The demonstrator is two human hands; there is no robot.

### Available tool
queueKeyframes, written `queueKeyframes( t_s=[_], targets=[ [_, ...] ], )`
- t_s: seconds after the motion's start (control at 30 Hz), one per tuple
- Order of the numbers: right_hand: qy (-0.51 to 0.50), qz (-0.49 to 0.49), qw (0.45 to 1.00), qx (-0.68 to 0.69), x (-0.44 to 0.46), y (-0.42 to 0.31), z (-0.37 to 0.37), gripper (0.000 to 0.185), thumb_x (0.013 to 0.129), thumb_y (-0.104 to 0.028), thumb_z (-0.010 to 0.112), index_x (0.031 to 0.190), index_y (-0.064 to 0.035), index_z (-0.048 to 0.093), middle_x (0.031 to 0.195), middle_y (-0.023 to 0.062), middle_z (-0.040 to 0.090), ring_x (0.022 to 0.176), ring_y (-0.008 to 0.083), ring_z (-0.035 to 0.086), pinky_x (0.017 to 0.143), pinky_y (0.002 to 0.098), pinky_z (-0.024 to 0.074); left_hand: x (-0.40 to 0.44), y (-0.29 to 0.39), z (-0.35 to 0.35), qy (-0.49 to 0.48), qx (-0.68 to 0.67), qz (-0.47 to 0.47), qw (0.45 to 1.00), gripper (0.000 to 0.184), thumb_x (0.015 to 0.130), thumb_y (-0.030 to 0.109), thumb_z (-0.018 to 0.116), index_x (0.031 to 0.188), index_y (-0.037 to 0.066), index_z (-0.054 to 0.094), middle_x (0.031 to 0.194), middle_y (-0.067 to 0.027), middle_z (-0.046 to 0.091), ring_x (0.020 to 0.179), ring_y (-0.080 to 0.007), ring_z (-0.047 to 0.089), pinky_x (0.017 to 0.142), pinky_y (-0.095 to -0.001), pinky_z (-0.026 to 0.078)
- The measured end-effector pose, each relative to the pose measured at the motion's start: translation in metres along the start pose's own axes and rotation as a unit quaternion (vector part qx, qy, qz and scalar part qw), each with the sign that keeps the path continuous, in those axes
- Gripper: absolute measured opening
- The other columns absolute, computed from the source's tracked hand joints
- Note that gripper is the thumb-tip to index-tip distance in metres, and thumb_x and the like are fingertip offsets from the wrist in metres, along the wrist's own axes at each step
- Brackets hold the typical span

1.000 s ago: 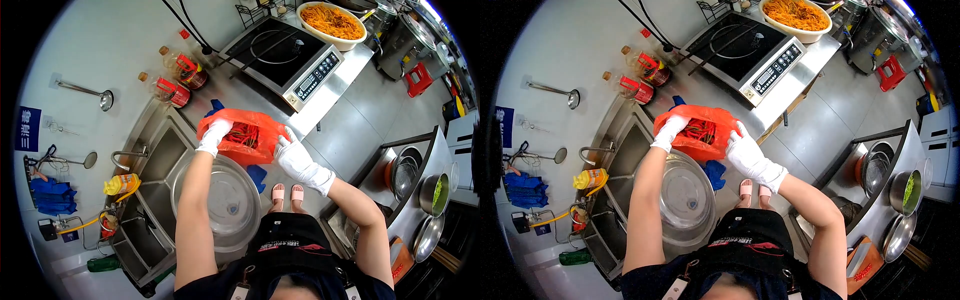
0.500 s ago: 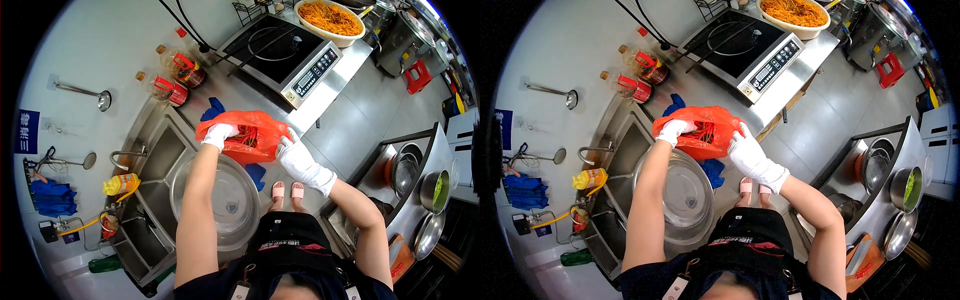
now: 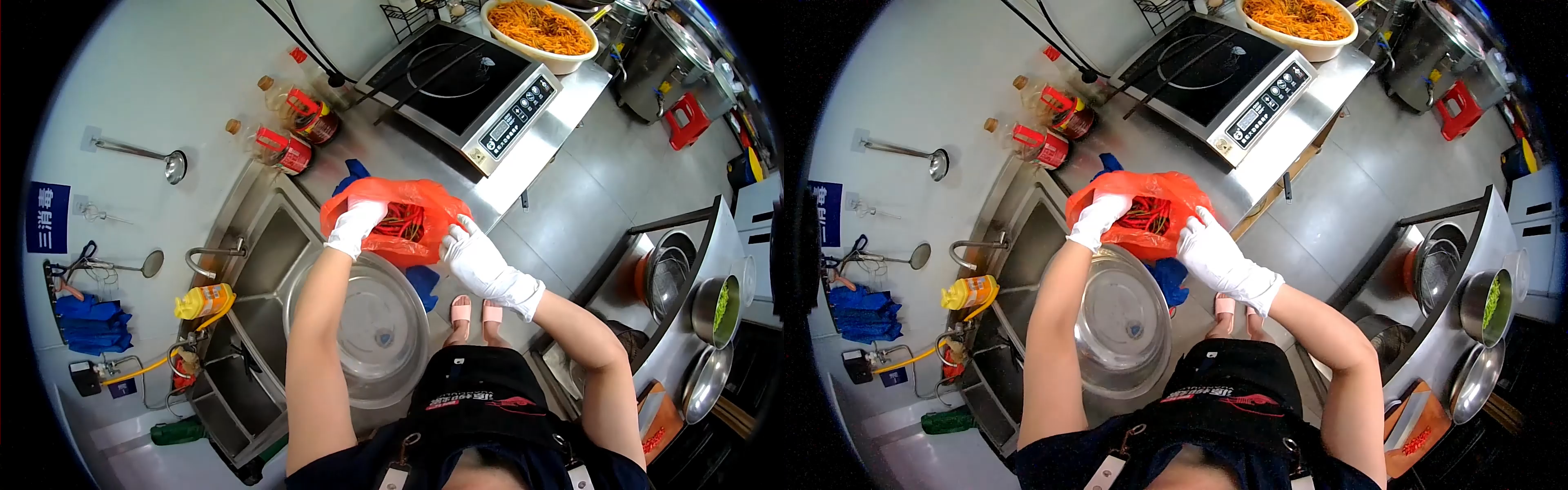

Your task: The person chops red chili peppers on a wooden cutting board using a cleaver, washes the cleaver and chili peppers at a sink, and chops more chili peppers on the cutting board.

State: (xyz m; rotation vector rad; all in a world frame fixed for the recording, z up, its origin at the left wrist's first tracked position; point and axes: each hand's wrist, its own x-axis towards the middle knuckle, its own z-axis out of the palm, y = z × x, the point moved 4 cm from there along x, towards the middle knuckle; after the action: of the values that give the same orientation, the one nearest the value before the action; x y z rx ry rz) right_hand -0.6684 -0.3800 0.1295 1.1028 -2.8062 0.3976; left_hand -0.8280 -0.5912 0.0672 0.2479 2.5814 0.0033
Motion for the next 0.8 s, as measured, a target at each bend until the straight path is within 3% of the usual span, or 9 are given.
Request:
queueKeyframes(
  t_s=[0.1, 0.13, 0.23, 0.27, 0.37, 0.4, 0.5, 0.8],
  targets=[
    [0.109, -0.036, 0.993, -0.005, 0.008, -0.013, 0.004, 0.023, 0.076, -0.015, 0.059, 0.092, -0.0012, 0.068, 0.082, 0.0087, 0.063, 0.092, 0.0252, 0.059, 0.102, 0.0450, 0.0392, -0.010, 0.009, 0.001, -0.005, 0.062, 0.041, 0.997, 0.037, 0.084, 0.032, 0.071, 0.109, 0.005, 0.068, 0.107, -0.0151, 0.069, 0.100, -0.0295, 0.065, 0.088, -0.0414, 0.050],
    [0.091, -0.041, 0.995, -0.011, 0.009, -0.016, 0.006, 0.030, 0.078, -0.016, 0.058, 0.102, 0.0011, 0.066, 0.085, 0.0094, 0.065, 0.092, 0.0248, 0.060, 0.100, 0.0459, 0.0407, -0.013, 0.012, 0.002, -0.014, 0.061, 0.046, 0.997, 0.037, 0.084, 0.032, 0.071, 0.109, 0.005, 0.068, 0.106, -0.0152, 0.069, 0.100, -0.0297, 0.065, 0.088, -0.0415, 0.050],
    [0.060, -0.024, 0.997, -0.033, 0.007, -0.019, 0.024, 0.030, 0.079, -0.015, 0.058, 0.101, 0.0024, 0.066, 0.082, 0.0092, 0.065, 0.088, 0.0248, 0.061, 0.098, 0.0471, 0.0422, -0.020, 0.021, 0.004, -0.050, -0.004, 0.011, 0.999, 0.036, 0.083, 0.032, 0.072, 0.108, 0.005, 0.068, 0.106, -0.0155, 0.069, 0.100, -0.0302, 0.066, 0.087, -0.0420, 0.051],
    [0.053, -0.031, 0.998, -0.034, 0.005, -0.020, 0.029, 0.029, 0.079, -0.015, 0.058, 0.100, 0.0025, 0.066, 0.080, 0.0091, 0.064, 0.086, 0.0249, 0.061, 0.097, 0.0473, 0.0426, -0.024, 0.023, 0.005, -0.067, -0.058, -0.031, 0.996, 0.047, 0.079, 0.040, 0.075, 0.108, 0.004, 0.068, 0.107, -0.0161, 0.069, 0.101, -0.0318, 0.065, 0.088, -0.0423, 0.051],
    [0.032, -0.041, 0.998, -0.029, 0.001, -0.020, 0.034, 0.024, 0.078, -0.014, 0.058, 0.094, 0.0024, 0.067, 0.075, 0.0086, 0.063, 0.083, 0.0251, 0.061, 0.096, 0.0478, 0.0434, -0.024, 0.036, 0.011, -0.032, -0.079, -0.006, 0.996, 0.057, 0.074, 0.049, 0.077, 0.108, 0.005, 0.068, 0.109, -0.0157, 0.069, 0.102, -0.0325, 0.065, 0.089, -0.0423, 0.050],
    [0.028, -0.038, 0.999, -0.024, 0.001, -0.020, 0.033, 0.022, 0.078, -0.014, 0.058, 0.091, 0.0020, 0.067, 0.073, 0.0082, 0.063, 0.082, 0.0251, 0.060, 0.096, 0.0478, 0.0434, -0.026, 0.041, 0.013, 0.023, -0.052, 0.019, 0.998, 0.065, 0.071, 0.057, 0.074, 0.111, 0.006, 0.068, 0.110, -0.0166, 0.069, 0.104, -0.0304, 0.065, 0.092, -0.0394, 0.049],
    [0.039, -0.030, 0.999, -0.014, -0.002, -0.019, 0.033, 0.018, 0.078, -0.014, 0.059, 0.084, 0.0005, 0.066, 0.070, 0.0078, 0.061, 0.080, 0.0251, 0.059, 0.096, 0.0484, 0.0434, -0.019, 0.055, 0.022, 0.025, 0.030, -0.009, 0.999, 0.068, 0.069, 0.057, 0.075, 0.114, 0.006, 0.067, 0.114, -0.0165, 0.068, 0.106, -0.0313, 0.064, 0.093, -0.0407, 0.049],
    [0.067, -0.021, 0.997, -0.018, -0.016, -0.015, 0.029, 0.014, 0.077, -0.013, 0.059, 0.079, -0.0015, 0.065, 0.067, 0.0078, 0.058, 0.077, 0.0253, 0.058, 0.095, 0.0481, 0.0432, 0.014, 0.044, 0.040, 0.000, 0.007, -0.026, 1.000, 0.039, 0.084, 0.039, 0.068, 0.107, 0.007, 0.069, 0.108, -0.0160, 0.069, 0.098, -0.0306, 0.066, 0.084, -0.0417, 0.051]
  ],
)
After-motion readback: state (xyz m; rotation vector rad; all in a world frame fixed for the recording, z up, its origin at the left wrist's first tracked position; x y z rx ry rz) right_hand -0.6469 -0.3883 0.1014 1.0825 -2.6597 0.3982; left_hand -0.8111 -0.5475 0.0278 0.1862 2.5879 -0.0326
